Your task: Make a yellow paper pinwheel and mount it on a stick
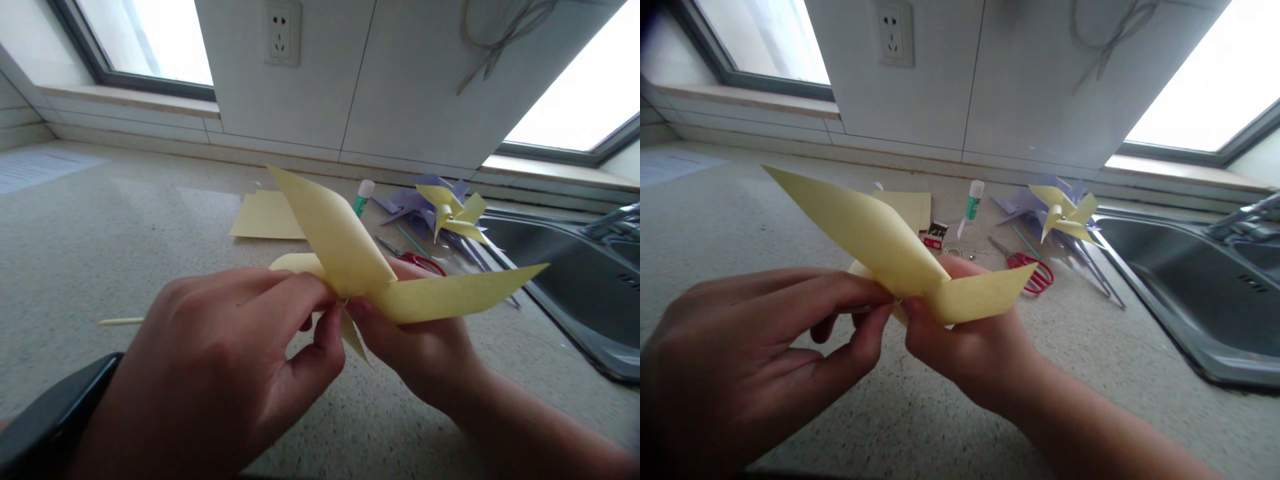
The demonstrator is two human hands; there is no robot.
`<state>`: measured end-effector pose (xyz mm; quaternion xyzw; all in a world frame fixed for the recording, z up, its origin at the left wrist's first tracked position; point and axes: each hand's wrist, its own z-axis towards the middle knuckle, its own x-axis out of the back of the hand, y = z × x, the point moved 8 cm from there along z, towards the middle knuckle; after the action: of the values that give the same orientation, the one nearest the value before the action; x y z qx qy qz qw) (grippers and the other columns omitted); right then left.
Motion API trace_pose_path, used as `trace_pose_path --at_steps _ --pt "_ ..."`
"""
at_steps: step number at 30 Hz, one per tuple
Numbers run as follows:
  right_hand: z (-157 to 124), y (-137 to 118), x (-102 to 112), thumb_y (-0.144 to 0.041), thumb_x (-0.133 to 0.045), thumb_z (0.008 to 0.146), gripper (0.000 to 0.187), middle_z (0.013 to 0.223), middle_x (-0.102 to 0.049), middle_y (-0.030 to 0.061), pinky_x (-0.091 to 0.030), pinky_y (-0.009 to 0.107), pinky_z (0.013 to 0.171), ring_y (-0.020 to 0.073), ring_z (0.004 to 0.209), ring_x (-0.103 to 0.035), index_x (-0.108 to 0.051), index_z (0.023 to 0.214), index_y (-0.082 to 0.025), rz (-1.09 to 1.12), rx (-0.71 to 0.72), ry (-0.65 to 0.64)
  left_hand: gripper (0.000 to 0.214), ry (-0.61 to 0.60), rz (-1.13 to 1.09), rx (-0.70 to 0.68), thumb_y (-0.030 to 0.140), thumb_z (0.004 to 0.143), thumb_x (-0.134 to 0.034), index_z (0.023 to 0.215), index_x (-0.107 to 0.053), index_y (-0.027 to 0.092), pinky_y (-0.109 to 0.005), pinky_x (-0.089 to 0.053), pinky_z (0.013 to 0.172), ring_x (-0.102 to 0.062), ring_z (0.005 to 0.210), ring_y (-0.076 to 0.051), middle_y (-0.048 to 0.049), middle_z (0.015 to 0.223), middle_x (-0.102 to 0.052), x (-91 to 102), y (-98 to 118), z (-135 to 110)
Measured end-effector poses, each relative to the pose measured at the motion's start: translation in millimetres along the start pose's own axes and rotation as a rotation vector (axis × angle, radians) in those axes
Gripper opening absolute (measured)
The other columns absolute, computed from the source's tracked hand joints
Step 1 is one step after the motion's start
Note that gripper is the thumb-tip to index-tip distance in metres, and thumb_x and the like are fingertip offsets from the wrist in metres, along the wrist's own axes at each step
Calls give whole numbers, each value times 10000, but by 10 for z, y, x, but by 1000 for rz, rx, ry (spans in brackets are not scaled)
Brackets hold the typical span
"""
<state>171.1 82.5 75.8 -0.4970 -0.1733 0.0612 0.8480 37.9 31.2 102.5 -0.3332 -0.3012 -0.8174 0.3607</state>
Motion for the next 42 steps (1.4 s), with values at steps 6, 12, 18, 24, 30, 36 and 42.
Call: trace_pose_path --at_steps 6,12,18,24,30,36,42 --pt "-29 54 -21 -43 -635 778 222 717 -693 -24 -452 187 425 103 548 -597 -677 882 -234 124 -32 5 218 -19 114 -34 418 970 -502 893 -667 299 -396 -374 517 -641 603 -197 29 792 -740 -8 -7 1" --pt "-37 77 -53 -49 -655 799 238 795 -744 -18 -459 181 427 115 591 -655 -696 914 -253 233 -39 -26 223 -28 110 -49 395 986 -485 916 -675 299 -386 -358 523 -628 606 -176 35 857 -754 16 40 2" --pt "-10 64 -60 -37 -638 809 247 778 -721 -22 -456 185 434 111 591 -637 -698 897 -260 233 -26 -51 201 -76 94 -61 395 988 -492 920 -657 302 -375 -365 534 -610 607 -167 49 829 -736 -19 17 14" --pt "-46 106 -66 -78 -654 836 227 774 -685 -25 -422 188 448 94 587 -586 -706 955 -264 217 -63 -83 132 -55 85 -83 345 966 -514 937 -633 295 -382 -411 570 -673 719 -185 43 883 -748 -19 37 1" --pt "-70 127 -51 -133 -680 856 156 787 -684 -17 -421 187 453 96 602 -582 -707 969 -237 182 -64 -81 118 -40 97 -88 332 955 -521 909 -624 297 -377 -423 591 -664 704 -181 49 873 -742 12 33 -5" --pt "-51 123 -40 -142 -679 867 150 805 -715 -8 -475 197 481 111 611 -612 -723 959 -251 214 -65 -98 152 -88 83 -71 350 962 -508 898 -634 295 -362 -403 549 -653 680 -190 29 854 -740 6 19 5" --pt "-63 151 -24 -178 -680 893 141 838 -713 -10 -523 209 555 120 662 -614 -719 981 -281 195 -68 -118 162 -83 49 -71 351 985 -502 996 -654 296 -348 -423 535 -676 709 -185 20 908 -754 14 55 22"
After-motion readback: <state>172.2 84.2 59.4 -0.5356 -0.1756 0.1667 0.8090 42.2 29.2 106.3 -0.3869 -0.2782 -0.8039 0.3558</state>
